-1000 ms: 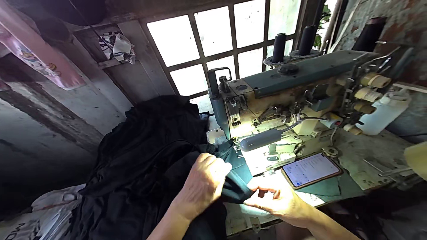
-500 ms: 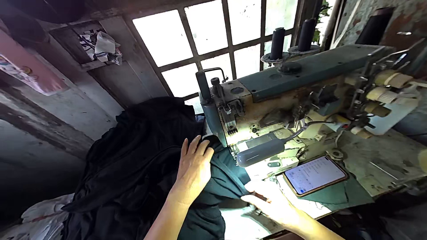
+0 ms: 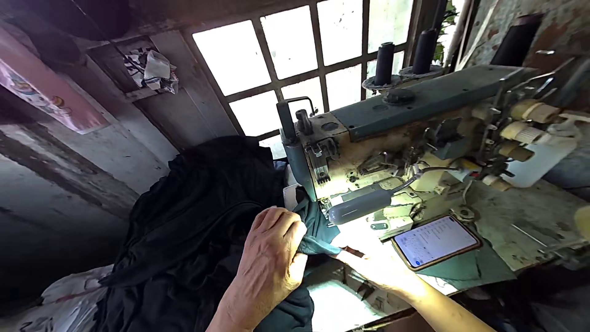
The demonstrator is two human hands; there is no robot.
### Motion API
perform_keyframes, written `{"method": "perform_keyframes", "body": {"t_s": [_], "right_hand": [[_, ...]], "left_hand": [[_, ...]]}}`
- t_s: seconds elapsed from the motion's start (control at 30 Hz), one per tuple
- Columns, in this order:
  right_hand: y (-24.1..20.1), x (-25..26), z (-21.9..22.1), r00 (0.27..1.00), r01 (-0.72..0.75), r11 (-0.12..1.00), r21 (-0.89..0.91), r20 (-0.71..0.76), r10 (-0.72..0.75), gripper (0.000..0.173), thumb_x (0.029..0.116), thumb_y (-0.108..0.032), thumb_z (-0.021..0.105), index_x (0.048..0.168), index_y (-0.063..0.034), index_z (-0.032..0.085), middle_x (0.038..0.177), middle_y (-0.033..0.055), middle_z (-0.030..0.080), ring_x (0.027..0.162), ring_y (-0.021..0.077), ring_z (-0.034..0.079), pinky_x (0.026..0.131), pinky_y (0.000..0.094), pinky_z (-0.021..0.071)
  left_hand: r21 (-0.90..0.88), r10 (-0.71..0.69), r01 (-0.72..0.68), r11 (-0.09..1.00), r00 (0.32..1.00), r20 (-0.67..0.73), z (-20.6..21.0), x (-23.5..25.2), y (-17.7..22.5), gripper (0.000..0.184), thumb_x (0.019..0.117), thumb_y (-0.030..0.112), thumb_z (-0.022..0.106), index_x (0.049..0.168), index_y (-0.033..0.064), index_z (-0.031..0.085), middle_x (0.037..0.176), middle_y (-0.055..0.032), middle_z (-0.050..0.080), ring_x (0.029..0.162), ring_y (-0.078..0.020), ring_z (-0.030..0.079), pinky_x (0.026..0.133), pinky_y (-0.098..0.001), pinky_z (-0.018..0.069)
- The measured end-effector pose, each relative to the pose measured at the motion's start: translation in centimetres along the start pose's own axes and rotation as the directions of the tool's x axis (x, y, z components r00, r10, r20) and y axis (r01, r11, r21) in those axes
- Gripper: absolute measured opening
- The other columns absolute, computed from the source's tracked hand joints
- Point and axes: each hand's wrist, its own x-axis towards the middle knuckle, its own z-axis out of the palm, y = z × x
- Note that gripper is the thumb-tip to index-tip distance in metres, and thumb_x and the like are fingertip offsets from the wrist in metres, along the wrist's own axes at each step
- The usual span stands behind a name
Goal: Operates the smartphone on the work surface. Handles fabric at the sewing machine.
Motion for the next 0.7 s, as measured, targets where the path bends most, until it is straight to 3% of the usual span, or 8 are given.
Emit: {"method": "perform_keyframes", "body": {"t_s": [0.07,0.17,0.2,0.3,0.37,0.53,0.63,0.7], "right_hand": [[-0.3,0.1,0.0,1.000,-0.017,1.000,-0.025,0.007,0.017,0.018,0.0973,-0.013,0.062,0.098,-0.0005,0.075,0.091,0.0068,0.073,0.082,0.0009,0.064,0.078,0.0150,0.0516],[-0.6,0.5,-0.2,0.999,-0.050,0.998,-0.037,0.011,0.051,0.021,0.0982,-0.017,0.065,0.101,0.0002,0.075,0.089,0.0071,0.073,0.075,-0.0009,0.061,0.071,0.0130,0.0498],[-0.8,0.7,-0.2,0.996,-0.085,0.996,-0.041,0.025,0.086,0.022,0.0981,-0.018,0.065,0.105,-0.0004,0.075,0.091,0.0071,0.073,0.073,-0.0004,0.060,0.069,0.0138,0.0490],[-1.0,1.2,-0.5,0.984,-0.154,0.988,-0.010,0.089,0.154,0.027,0.0990,-0.015,0.062,0.119,-0.0021,0.073,0.105,0.0077,0.073,0.082,0.0006,0.063,0.074,0.0165,0.0524],[-0.8,1.4,-0.8,0.983,-0.147,0.989,0.033,0.112,0.142,0.025,0.0992,-0.011,0.059,0.116,-0.0021,0.074,0.106,0.0061,0.074,0.089,-0.0007,0.066,0.079,0.0170,0.0542],[-0.8,1.4,-0.8,0.987,-0.119,0.991,0.058,0.111,0.112,0.023,0.1011,-0.016,0.060,0.110,-0.0009,0.075,0.102,0.0043,0.075,0.087,-0.0028,0.066,0.078,0.0153,0.0540],[-1.0,1.6,-1.0,0.982,-0.141,0.989,0.038,0.135,0.135,0.025,0.1021,-0.019,0.059,0.113,-0.0019,0.075,0.101,0.0047,0.075,0.085,-0.0021,0.066,0.076,0.0157,0.0537],[-1.2,1.7,-1.1,0.978,-0.160,0.987,0.022,0.139,0.156,0.026,0.1024,-0.020,0.059,0.107,-0.0007,0.076,0.095,0.0044,0.074,0.081,-0.0019,0.065,0.075,0.0160,0.0534]], "left_hand": [[-0.027,0.005,-0.003,1.000,0.997,0.082,-0.2,-0.3,-0.8,0.026,0.0794,0.034,0.060,0.087,0.0117,0.070,0.100,-0.0049,0.073,0.111,-0.0280,0.067,0.104,-0.0513,0.0455],[-0.062,-0.049,0.057,0.996,0.990,0.133,-0.5,-1.1,-3.2,0.039,0.0829,0.048,0.063,0.082,0.0094,0.067,0.086,-0.0074,0.070,0.090,-0.0290,0.068,0.075,-0.0471,0.0526],[-0.135,-0.056,0.078,0.988,0.985,0.162,-0.7,-1.4,-3.9,0.041,0.0851,0.050,0.064,0.083,0.0087,0.067,0.085,-0.0067,0.069,0.088,-0.0265,0.067,0.074,-0.0439,0.0526],[-0.457,0.013,0.109,0.883,0.967,0.256,-1.1,-2.0,-4.5,0.038,0.0911,0.045,0.068,0.087,0.0071,0.066,0.090,-0.0046,0.069,0.090,-0.0141,0.064,0.081,-0.0300,0.0514],[-0.527,0.047,0.113,0.842,0.959,0.281,-1.0,-2.3,-4.4,0.031,0.0928,0.038,0.068,0.089,0.0069,0.068,0.087,-0.0037,0.068,0.086,-0.0104,0.064,0.079,-0.0255,0.0517],[-0.307,-0.042,0.104,0.946,0.979,0.201,-1.4,-2.8,-3.3,0.026,0.0897,0.032,0.068,0.079,0.0086,0.069,0.071,-0.0025,0.064,0.068,-0.0143,0.062,0.064,-0.0305,0.0507],[-0.019,-0.034,0.034,0.999,0.999,-0.009,-2.4,-1.7,-1.0,0.022,0.0881,0.028,0.064,0.078,0.0094,0.070,0.068,-0.0038,0.066,0.066,-0.0215,0.065,0.064,-0.0373,0.0507],[0.122,0.029,-0.016,0.992,0.994,-0.101,-1.6,-1.0,-0.9,0.025,0.0936,0.023,0.057,0.080,0.0076,0.071,0.071,-0.0079,0.065,0.070,-0.0273,0.064,0.069,-0.0415,0.0490]]}}
